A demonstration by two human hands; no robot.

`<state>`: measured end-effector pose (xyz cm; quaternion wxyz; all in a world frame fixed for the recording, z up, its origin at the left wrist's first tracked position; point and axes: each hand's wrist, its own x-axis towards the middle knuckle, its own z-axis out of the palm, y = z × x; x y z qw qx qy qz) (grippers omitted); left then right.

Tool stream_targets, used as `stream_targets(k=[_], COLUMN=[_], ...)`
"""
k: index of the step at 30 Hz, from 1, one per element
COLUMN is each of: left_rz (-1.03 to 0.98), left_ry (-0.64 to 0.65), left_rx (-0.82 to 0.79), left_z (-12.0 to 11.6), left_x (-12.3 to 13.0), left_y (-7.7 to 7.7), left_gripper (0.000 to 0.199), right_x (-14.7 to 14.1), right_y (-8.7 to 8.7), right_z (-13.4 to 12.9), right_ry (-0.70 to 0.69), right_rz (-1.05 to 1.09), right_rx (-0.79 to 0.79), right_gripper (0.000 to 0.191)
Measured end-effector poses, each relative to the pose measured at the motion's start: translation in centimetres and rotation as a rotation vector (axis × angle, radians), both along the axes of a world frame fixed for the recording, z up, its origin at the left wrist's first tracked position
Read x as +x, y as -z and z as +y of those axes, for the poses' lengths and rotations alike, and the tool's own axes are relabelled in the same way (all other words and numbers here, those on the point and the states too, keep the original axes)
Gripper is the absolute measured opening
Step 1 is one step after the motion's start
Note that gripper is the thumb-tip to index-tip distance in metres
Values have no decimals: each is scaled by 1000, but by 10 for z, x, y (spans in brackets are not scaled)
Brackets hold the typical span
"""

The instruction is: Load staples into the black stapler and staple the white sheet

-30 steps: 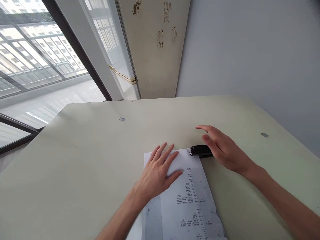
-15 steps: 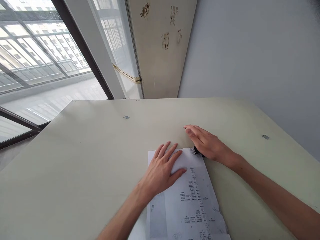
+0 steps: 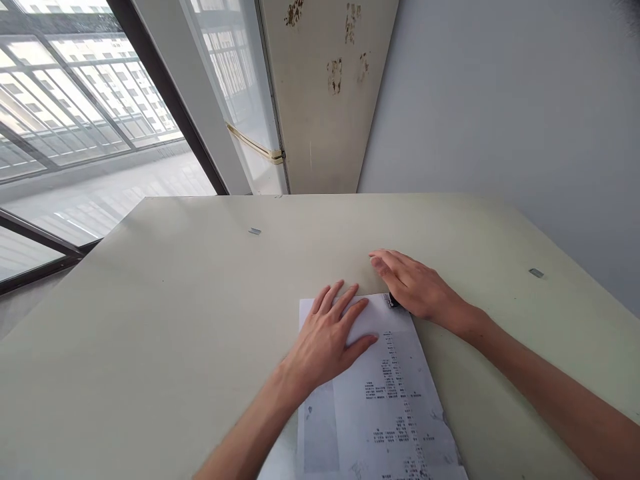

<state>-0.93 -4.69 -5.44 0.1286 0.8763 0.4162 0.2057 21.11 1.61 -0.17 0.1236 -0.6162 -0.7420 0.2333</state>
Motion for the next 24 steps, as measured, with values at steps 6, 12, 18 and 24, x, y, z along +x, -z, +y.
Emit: stream_targets(k=[6, 12, 18, 24], left_rz=[-8, -14, 1, 18], left_ry=[7, 7, 9, 4], left_rx=[15, 14, 11, 7], left_z=[-1, -1, -1, -1], left_x=[-1, -1, 0, 0], left_y=[2, 1, 0, -1], left_gripper=[55, 54, 54, 54], right_x=[-6, -6, -7, -8], right_y=[-3, 2, 5, 8], right_z=[-3, -1, -1, -3], right_ry=[31, 28, 35, 31], right_rz=[-66, -85, -87, -123], right_rx=[-22, 4, 31, 62], right_gripper=[65, 65, 63, 61])
